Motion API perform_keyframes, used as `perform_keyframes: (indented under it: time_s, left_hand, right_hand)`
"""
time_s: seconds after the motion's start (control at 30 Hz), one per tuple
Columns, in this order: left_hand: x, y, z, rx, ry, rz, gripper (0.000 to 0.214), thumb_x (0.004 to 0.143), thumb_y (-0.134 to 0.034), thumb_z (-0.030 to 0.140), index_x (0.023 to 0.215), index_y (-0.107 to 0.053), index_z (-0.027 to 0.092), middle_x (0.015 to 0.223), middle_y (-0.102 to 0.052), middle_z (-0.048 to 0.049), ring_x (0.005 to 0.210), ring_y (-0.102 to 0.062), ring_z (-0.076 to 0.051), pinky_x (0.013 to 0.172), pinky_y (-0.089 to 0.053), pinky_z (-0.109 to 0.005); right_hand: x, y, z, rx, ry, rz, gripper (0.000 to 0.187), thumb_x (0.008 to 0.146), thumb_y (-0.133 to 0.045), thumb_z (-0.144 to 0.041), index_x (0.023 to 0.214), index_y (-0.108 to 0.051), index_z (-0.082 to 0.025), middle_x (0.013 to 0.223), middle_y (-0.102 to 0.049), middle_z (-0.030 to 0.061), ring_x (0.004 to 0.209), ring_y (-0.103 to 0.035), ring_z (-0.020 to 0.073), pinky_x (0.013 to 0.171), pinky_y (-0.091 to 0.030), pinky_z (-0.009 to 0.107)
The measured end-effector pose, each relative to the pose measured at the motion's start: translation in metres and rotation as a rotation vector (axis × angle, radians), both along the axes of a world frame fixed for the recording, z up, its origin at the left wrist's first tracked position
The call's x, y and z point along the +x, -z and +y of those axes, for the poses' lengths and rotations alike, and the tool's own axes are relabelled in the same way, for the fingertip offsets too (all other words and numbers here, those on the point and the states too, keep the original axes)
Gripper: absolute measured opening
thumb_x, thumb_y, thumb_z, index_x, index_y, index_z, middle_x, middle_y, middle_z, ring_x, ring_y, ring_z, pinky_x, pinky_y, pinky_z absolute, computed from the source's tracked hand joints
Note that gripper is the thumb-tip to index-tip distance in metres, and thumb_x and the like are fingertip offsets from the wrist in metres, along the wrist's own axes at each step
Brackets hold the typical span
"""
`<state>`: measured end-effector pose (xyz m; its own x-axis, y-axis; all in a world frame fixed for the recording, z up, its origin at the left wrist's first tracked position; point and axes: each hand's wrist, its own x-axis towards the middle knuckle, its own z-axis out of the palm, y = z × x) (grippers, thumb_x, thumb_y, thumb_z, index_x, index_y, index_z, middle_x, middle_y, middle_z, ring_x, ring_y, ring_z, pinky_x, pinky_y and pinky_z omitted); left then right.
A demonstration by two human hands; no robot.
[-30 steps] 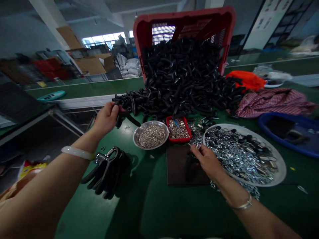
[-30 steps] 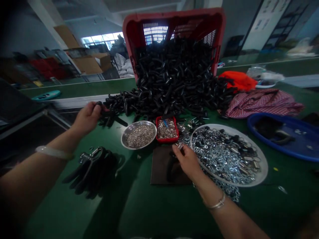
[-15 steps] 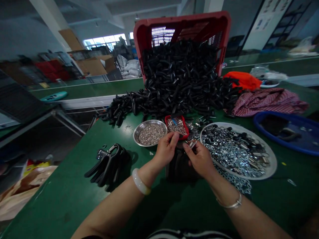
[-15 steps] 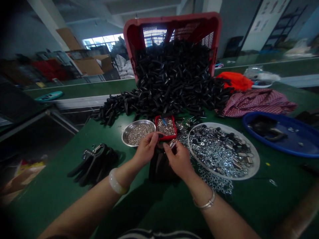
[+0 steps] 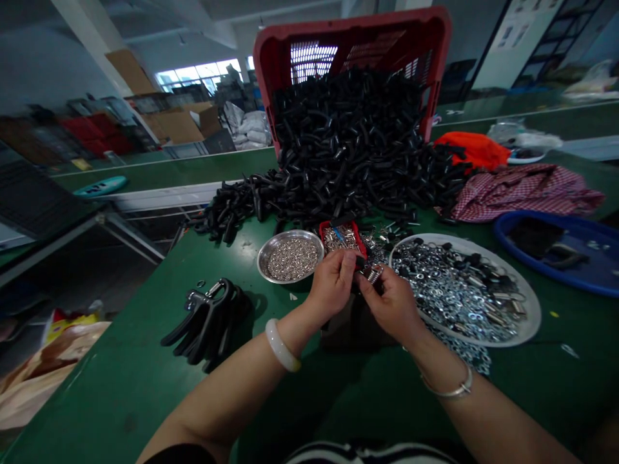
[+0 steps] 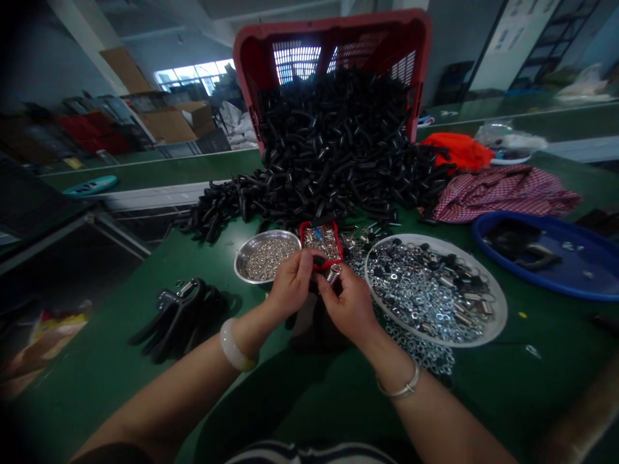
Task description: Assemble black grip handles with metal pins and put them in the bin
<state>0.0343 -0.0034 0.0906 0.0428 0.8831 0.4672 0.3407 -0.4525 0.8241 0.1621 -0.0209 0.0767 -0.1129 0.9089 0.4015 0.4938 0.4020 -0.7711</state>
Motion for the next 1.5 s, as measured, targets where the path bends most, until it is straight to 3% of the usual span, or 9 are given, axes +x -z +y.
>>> perform_keyframes:
  time_s: [0.27,0.43,0.6,0.8,0.9,1.0,1.13,1.3,1.5]
  left_hand:
    - [0.003,0.017,0.005,-0.034,0.013,-0.060,0.046,0.091,-0.024,0.042,0.082,-0.059,0.015,0.086,-0.062,-0.0082,0.084,-0.057,-0.017,0.076,-0.043,-0.029]
    - [0.004,0.022,0.012,-0.029,0.005,0.096,0.044,0.091,-0.025,0.044,0.071,-0.054,0.016,0.074,-0.056,-0.0055,0.073,-0.052,-0.016,0.071,-0.041,-0.028]
    - [0.007,0.022,0.020,-0.117,-0.058,-0.010,0.043,0.090,-0.025,0.046,0.072,-0.051,0.016,0.070,-0.054,-0.0035,0.065,-0.049,-0.014,0.063,-0.039,-0.026]
    - [0.006,0.019,0.024,-0.175,0.012,0.039,0.042,0.089,-0.029,0.047,0.075,-0.055,0.016,0.070,-0.056,-0.0019,0.067,-0.050,-0.013,0.064,-0.039,-0.025]
    - [0.004,0.020,0.022,-0.203,0.071,0.072,0.042,0.088,-0.030,0.047,0.074,-0.054,0.016,0.068,-0.055,-0.0008,0.066,-0.050,-0.013,0.063,-0.039,-0.024]
    - [0.003,0.021,0.021,-0.209,0.134,0.161,0.041,0.088,-0.031,0.047,0.071,-0.053,0.016,0.065,-0.052,-0.0003,0.062,-0.048,-0.012,0.060,-0.038,-0.024]
    - [0.003,0.023,0.023,-0.245,0.138,0.126,0.041,0.089,-0.027,0.045,0.070,-0.050,0.016,0.065,-0.051,-0.0009,0.063,-0.047,-0.013,0.060,-0.038,-0.025]
    - [0.001,0.027,0.022,-0.208,0.142,0.126,0.040,0.089,-0.027,0.045,0.072,-0.049,0.017,0.067,-0.050,-0.0004,0.064,-0.047,-0.013,0.062,-0.039,-0.025]
    - [-0.002,0.031,0.014,-0.187,0.158,0.096,0.039,0.090,-0.028,0.043,0.073,-0.051,0.017,0.066,-0.050,0.0000,0.064,-0.047,-0.012,0.063,-0.039,-0.024]
  right_hand:
    - [0.010,0.001,0.021,-0.049,-0.159,-0.352,0.030,0.087,-0.035,-0.041,0.087,-0.051,-0.016,0.078,-0.063,0.0113,0.071,-0.058,0.0218,0.060,-0.037,0.029]
    - [0.008,0.004,0.021,-0.109,-0.158,-0.479,0.025,0.088,-0.033,-0.035,0.080,-0.049,-0.018,0.074,-0.062,0.0105,0.068,-0.058,0.0206,0.059,-0.036,0.028]
    - [0.002,0.005,0.018,-0.074,-0.086,-0.302,0.031,0.089,-0.030,-0.044,0.073,-0.043,-0.021,0.066,-0.057,0.0048,0.060,-0.053,0.0171,0.055,-0.033,0.027]
    - [0.005,0.011,0.022,-0.113,-0.055,-0.199,0.032,0.087,-0.032,-0.046,0.069,-0.042,-0.022,0.062,-0.052,0.0014,0.058,-0.046,0.0146,0.056,-0.032,0.027]
    - [0.014,0.007,0.027,-0.272,-0.208,-0.086,0.035,0.082,-0.042,-0.051,0.066,-0.047,-0.020,0.061,-0.051,-0.0012,0.057,-0.044,0.0124,0.054,-0.032,0.025]
    - [0.023,0.002,0.030,-0.540,-0.426,0.086,0.036,0.073,-0.055,-0.052,0.064,-0.052,-0.018,0.056,-0.048,-0.0042,0.051,-0.041,0.0094,0.048,-0.030,0.022]
    - [0.022,0.000,0.028,-0.756,-0.348,0.423,0.037,0.067,-0.060,-0.054,0.063,-0.051,-0.018,0.050,-0.045,-0.0066,0.045,-0.038,0.0073,0.046,-0.031,0.021]
    - [0.018,-0.002,0.022,-0.758,-0.375,0.495,0.030,0.061,-0.068,-0.045,0.071,-0.058,-0.019,0.068,-0.061,-0.0017,0.063,-0.055,0.0120,0.059,-0.042,0.024]
    - [0.018,0.006,0.015,-0.577,-0.328,0.302,0.028,0.070,-0.060,-0.045,0.074,-0.058,-0.018,0.069,-0.059,-0.0017,0.066,-0.053,0.0129,0.061,-0.041,0.025]
